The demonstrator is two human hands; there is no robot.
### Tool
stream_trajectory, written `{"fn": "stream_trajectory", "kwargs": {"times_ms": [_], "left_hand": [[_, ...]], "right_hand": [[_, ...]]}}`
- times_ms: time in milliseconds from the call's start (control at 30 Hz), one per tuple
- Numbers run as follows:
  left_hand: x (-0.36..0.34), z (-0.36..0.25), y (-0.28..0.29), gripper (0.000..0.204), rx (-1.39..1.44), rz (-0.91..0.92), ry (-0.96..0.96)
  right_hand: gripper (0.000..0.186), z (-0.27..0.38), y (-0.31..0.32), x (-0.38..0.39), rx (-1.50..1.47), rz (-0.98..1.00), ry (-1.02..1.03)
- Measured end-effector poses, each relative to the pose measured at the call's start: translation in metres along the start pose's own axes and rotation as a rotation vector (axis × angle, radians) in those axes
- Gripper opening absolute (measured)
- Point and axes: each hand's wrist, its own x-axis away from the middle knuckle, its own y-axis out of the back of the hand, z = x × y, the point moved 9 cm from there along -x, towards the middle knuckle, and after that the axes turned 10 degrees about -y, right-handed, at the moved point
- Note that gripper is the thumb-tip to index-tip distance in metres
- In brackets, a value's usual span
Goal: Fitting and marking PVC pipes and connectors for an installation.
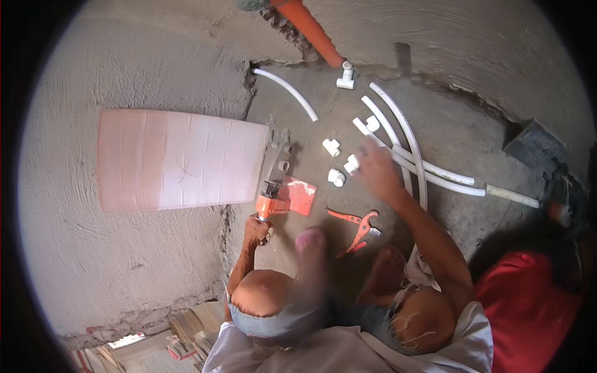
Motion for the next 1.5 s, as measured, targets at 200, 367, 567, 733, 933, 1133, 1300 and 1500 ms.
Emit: {"fn": "stream_trajectory", "kwargs": {"times_ms": [200,367,567,733,933,1133,1300,1500], "left_hand": [[-0.04,-0.063,-0.068,0.023,0.094,0.12,-0.078],[-0.039,-0.058,-0.067,0.025,0.084,0.097,-0.128],[-0.043,-0.064,-0.06,0.026,0.021,0.092,-0.153],[-0.05,-0.088,-0.055,0.024,-0.021,0.104,-0.219],[-0.083,-0.132,-0.043,0.027,-0.229,0.112,-0.464],[-0.109,-0.137,-0.042,0.03,-0.295,0.154,-0.51],[-0.107,-0.152,-0.054,0.037,-0.321,0.204,-0.508],[-0.122,-0.132,-0.062,0.057,-0.147,0.529,-0.587]], "right_hand": [[0.106,0.079,0.065,-0.049,0.414,0.347,-0.144],[0.093,0.078,0.043,-0.07,0.423,0.421,-0.18],[0.038,0.064,0.024,-0.032,0.458,0.422,-0.278],[0.035,0.08,0.042,0.0,0.625,0.612,-0.407],[0.046,0.147,0.1,-0.006,0.597,0.688,-0.306],[0.046,0.167,0.131,-0.001,0.444,0.894,-0.293],[0.044,0.176,0.09,-0.001,0.358,1.186,-0.327],[0.041,0.134,-0.008,-0.022,0.143,0.682,-0.551]]}}
